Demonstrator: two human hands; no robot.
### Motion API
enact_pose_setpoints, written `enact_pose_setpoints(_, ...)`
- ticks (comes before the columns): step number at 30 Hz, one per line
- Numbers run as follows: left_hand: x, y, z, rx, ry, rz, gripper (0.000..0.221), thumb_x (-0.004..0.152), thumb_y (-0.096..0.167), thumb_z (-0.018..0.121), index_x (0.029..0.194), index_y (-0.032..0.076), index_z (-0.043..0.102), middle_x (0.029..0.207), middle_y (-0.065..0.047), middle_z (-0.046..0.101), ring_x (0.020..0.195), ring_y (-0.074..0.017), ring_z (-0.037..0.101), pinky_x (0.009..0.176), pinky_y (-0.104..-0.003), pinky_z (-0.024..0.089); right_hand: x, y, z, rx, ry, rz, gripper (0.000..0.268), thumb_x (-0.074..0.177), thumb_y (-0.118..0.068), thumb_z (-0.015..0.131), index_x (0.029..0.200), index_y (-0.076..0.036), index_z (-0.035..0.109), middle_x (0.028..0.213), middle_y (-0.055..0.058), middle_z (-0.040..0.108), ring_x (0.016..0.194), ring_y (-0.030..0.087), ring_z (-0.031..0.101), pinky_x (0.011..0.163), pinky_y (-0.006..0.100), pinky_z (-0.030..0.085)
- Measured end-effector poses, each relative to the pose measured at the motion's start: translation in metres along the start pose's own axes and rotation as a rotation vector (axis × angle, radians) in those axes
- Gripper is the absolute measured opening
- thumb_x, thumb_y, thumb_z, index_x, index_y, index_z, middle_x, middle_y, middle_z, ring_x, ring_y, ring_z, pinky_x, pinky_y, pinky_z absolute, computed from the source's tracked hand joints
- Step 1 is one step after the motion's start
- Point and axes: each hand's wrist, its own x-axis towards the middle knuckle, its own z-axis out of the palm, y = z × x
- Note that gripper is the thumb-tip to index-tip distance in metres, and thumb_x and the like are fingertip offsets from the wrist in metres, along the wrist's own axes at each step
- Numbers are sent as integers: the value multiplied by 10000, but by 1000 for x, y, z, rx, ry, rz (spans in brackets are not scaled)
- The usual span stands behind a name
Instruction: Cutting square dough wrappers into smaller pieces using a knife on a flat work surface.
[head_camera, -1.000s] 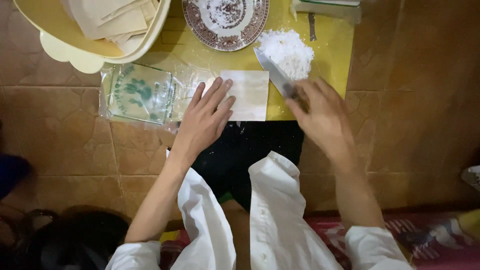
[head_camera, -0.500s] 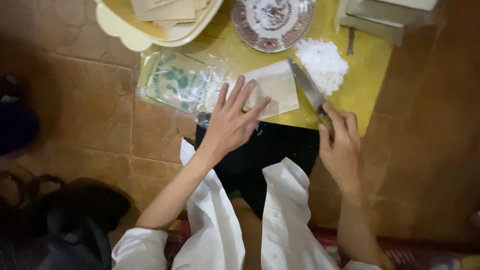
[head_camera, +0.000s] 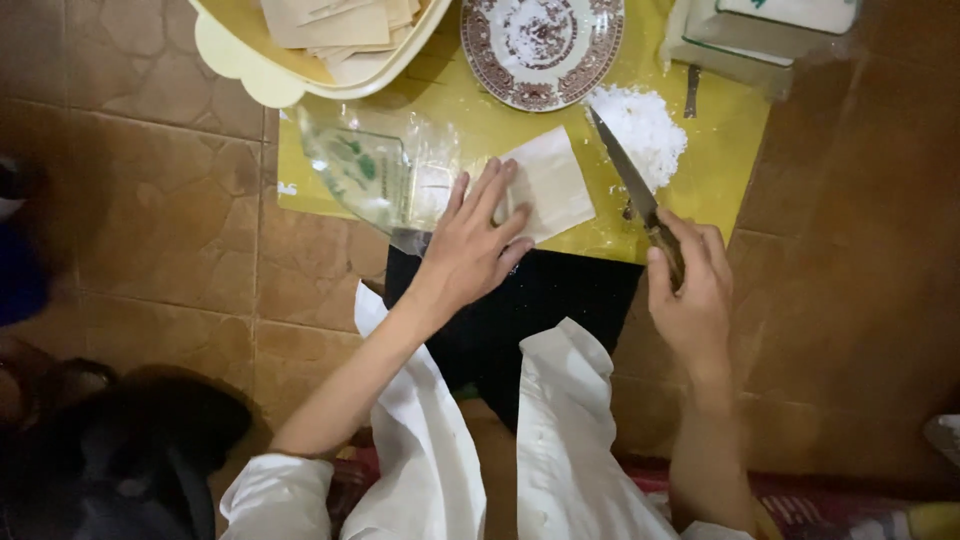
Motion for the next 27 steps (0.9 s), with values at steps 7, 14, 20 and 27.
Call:
enact_pose_setpoints(7, 15, -18, -9, -26, -32, 112, 204, 954, 134, 697, 1153, 92, 676, 1503, -148, 500, 1481, -415, 330, 1169, -628, 294, 1, 2, 1, 17, -3, -28, 358, 1046, -91, 585, 1400, -46, 625, 1100, 167, 557, 1023, 411, 616, 844, 486, 494)
enact_pose_setpoints(14, 11, -24, -12, -21, -39, 131, 395, 954, -51, 490, 1155, 180, 739, 1480, -85, 530, 1479, -391, 349, 1175, -582, 309, 2, 4, 6, -12, -8, -34, 364, 1051, -99, 584, 1408, -58, 639, 1105, 150, 573, 998, 382, 623, 809, 467, 504)
enact_pose_setpoints(20, 11, -18, 1, 70, -3, 113, 255, 959, 317, 697, 1152, 150, 686, 1426, -128, 527, 1427, -373, 431, 1176, -552, 353, 6, -3, 4, -9, -11, -51, 355, 1051, -64, 580, 1399, -23, 640, 1064, 168, 576, 921, 375, 618, 770, 470, 505)
enact_pose_setpoints(27, 18, -25, -18, 23, -74, 166, 298, 956, 149, 659, 1241, 209, 720, 1483, -90, 517, 1488, -370, 337, 1198, -576, 278, 8, -10, 4, 24, -23, -33, 362, 1052, -82, 569, 1405, -35, 634, 1063, 169, 574, 915, 365, 615, 747, 462, 490)
